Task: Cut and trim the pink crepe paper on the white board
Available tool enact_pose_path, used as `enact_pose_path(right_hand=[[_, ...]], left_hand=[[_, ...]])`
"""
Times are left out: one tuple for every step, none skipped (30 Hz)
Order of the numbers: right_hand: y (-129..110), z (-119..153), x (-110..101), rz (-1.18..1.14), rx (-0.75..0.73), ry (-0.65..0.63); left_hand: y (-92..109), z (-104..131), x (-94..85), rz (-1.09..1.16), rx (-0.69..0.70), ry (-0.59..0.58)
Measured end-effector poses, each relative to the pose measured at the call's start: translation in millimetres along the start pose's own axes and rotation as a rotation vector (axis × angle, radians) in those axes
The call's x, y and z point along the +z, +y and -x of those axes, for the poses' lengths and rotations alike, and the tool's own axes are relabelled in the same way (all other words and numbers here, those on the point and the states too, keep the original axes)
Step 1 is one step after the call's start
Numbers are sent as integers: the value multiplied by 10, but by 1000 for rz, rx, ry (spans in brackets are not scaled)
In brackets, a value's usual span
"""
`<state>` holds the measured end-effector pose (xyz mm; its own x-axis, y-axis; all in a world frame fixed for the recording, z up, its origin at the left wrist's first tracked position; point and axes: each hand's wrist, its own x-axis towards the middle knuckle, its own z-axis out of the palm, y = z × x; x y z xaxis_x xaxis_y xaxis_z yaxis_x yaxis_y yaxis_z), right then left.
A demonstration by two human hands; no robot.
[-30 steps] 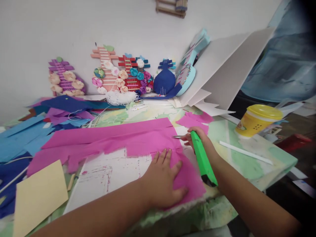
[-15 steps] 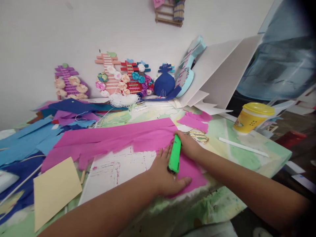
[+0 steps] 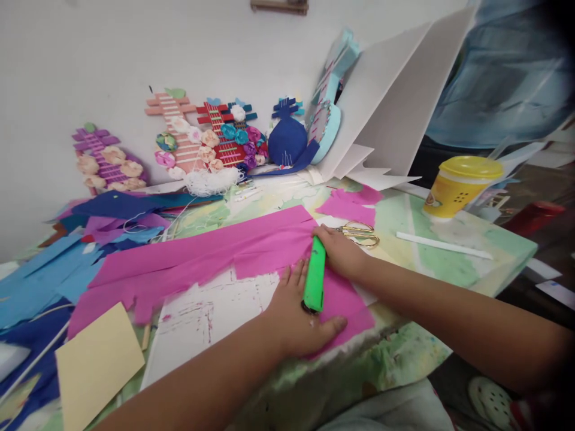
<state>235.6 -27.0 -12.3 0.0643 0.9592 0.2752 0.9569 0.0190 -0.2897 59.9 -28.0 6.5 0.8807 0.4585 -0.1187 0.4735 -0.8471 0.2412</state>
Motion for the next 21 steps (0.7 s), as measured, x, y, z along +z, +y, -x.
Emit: enact_pose_path(right_hand=[[1, -2, 1, 4, -8, -2], [1, -3, 2, 8, -16, -3], [0, -5, 3, 13, -22, -3], [-3, -5, 3, 20, -26, 0], [-7, -5, 1, 29, -28, 4], [-12, -2, -4, 39, -28, 10], [-17, 3, -14, 50, -26, 18], [-24, 10, -28, 62, -23, 27], [-31, 21, -50, 74, -17, 39], [-38, 35, -77, 87, -7, 52], [-45, 52, -111, 99, 9, 72], [-50, 71, -150, 109, 36, 101], [-54, 91, -192, 114, 70, 140], [-57, 109, -235, 106, 104, 182], [-58, 126, -277, 72, 133, 227], [-59, 139, -314, 21, 153, 273], [-60, 147, -346, -39, 161, 314], [-62, 150, -369, -103, 160, 354], [-66, 147, -385, -159, 155, 392], [-73, 141, -392, -194, 146, 420], [-83, 133, -392, -228, 134, 431]], left_hand=[[1, 0, 1, -6, -2, -2], [2, 1, 2, -11, -3, 1], [3, 1, 3, -16, -2, 7], [5, 3, 3, -19, -2, 15], [6, 5, 3, -19, -1, 21], [8, 8, 4, -17, 2, 25], [10, 11, 4, -13, 3, 26], [12, 15, 4, -10, 4, 27], [15, 19, 4, -8, 2, 29], [17, 21, 3, -8, 1, 37], [18, 23, 2, -13, 2, 44], [18, 23, 1, -18, 5, 49], [17, 23, -2, -24, 12, 49], [15, 22, -5, -31, 24, 43], [12, 21, -8, -39, 41, 31], [9, 21, -12, -47, 63, 19], [5, 22, -16, -56, 85, 8], [2, 25, -20, -66, 108, 2], [1, 28, -25, -74, 133, -5], [1, 33, -29, -78, 160, -13], [2, 37, -33, -80, 187, -22]])
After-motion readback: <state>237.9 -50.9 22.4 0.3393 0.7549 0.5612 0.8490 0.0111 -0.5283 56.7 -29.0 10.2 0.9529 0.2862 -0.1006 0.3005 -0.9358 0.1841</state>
